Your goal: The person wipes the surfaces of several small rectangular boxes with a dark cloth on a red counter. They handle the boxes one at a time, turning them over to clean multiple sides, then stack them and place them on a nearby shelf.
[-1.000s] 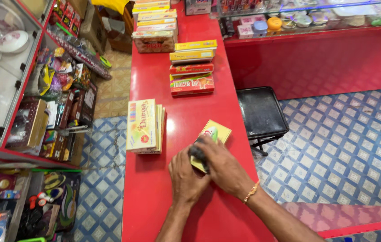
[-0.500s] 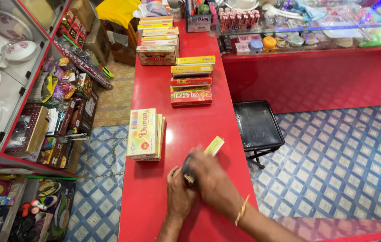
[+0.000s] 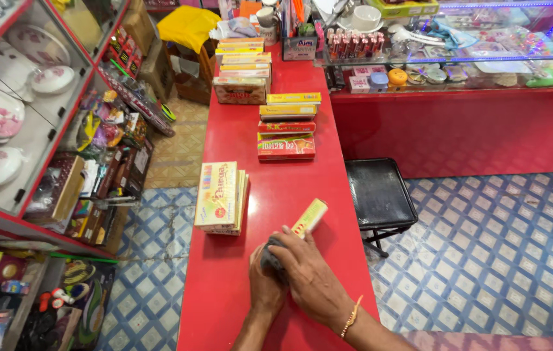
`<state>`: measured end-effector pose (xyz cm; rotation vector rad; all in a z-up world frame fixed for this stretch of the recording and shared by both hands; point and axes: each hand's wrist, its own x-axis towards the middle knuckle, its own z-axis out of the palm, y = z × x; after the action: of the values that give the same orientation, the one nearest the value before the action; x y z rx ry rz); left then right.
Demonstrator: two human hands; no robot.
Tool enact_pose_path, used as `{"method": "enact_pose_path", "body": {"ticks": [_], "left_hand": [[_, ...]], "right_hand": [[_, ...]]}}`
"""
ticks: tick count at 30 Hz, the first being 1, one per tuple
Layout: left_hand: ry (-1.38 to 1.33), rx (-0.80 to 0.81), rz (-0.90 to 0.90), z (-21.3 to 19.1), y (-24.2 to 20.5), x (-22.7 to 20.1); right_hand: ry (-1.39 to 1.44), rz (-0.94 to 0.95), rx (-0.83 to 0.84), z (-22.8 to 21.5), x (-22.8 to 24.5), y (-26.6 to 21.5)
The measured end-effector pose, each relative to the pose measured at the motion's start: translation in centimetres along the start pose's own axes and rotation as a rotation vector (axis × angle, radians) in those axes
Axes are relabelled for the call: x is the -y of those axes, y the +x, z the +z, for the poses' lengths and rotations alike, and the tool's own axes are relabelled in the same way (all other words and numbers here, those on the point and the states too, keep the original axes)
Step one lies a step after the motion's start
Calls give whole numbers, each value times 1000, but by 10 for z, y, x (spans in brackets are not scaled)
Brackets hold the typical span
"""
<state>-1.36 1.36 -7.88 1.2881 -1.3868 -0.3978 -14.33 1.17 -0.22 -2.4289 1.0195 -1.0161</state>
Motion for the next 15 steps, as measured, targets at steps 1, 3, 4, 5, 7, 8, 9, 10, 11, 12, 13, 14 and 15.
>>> {"method": "enact_pose_path", "body": {"ticks": [1,3,4,5,7,8,9,10,11,12,13,14,15], "left_hand": [[3,20,-118,-3,6,-4],[-10,81,-367,-6,14,-26],[-13,83,-332,-10,21,-39],[-16,84,-297,-17,31,-50],[-96,100,-317,-23,48,-71],[-174,122,-366,-25,56,-78],[-252,145,-415,-27,61,-83],[-245,150,-432,-29,64,-86],[-238,155,-450,-29,66,-86],[-233,162,-474,-27,64,-84],[-226,158,-420,-23,64,-78],[-217,159,-372,-20,61,-71],[-208,161,-324,-17,59,-63]], "right_hand": [[-1,12,-8,-5,4,3],[172,89,-148,-17,5,12],[261,127,-214,-23,6,17],[324,386,-158,-29,6,23],[451,889,-29,-38,8,39],[453,942,-14,-43,10,44],[455,994,0,-50,10,47],[455,1047,12,-56,10,50],[329,782,-124,-60,12,51],[201,521,-251,-62,16,47],[72,258,-374,-63,19,47],[25,124,-330,-63,24,44],[-22,-11,-284,-63,29,40]]}}
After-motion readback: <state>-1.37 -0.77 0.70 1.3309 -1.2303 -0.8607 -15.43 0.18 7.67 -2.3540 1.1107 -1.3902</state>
